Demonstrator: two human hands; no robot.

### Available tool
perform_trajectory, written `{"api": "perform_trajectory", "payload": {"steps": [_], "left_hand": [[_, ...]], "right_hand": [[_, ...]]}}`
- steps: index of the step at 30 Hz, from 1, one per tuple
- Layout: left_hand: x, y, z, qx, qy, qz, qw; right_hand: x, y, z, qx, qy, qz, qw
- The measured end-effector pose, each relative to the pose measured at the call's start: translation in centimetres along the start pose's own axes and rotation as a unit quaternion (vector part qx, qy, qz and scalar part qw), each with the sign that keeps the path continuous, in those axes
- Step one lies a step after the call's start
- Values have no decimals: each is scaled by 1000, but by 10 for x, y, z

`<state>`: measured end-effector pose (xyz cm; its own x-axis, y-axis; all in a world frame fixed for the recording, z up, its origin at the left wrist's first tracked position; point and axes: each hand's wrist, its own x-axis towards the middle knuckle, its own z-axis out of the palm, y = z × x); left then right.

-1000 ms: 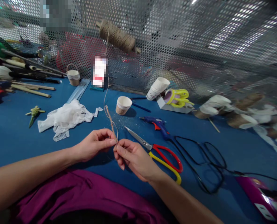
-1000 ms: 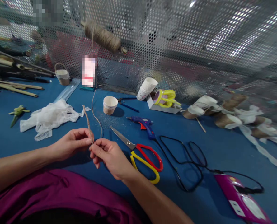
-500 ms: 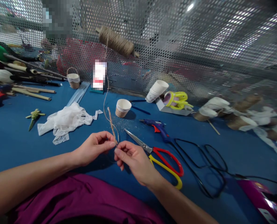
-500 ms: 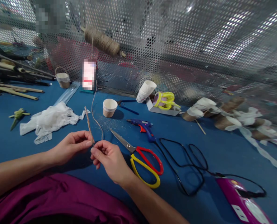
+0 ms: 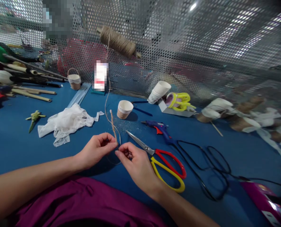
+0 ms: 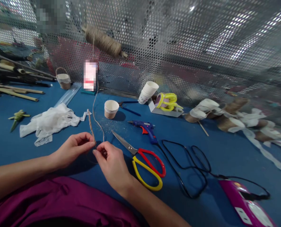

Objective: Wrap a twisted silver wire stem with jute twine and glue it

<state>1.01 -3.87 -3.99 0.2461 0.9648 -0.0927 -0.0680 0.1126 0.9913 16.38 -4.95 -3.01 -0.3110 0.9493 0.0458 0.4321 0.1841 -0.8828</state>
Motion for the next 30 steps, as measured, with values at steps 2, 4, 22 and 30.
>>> {"api": "perform_trajectory", "payload": {"steps": [2,4,22,30], "left_hand": [[0,0,0,-1,-1,-5,1000],[0,0,-1,0,-8,-2,1000],[-2,2,-3,-59,-31,-20,998],[-2,-1,-1,21,-3,5,1000]], "right_hand": [[0,0,-1,0,-4,3,1000],[0,0,-2,15,-14,19,1000],[3,-1,-4,181,-77,90,976],[0,1,-2,-75,6,-46,996]]}}
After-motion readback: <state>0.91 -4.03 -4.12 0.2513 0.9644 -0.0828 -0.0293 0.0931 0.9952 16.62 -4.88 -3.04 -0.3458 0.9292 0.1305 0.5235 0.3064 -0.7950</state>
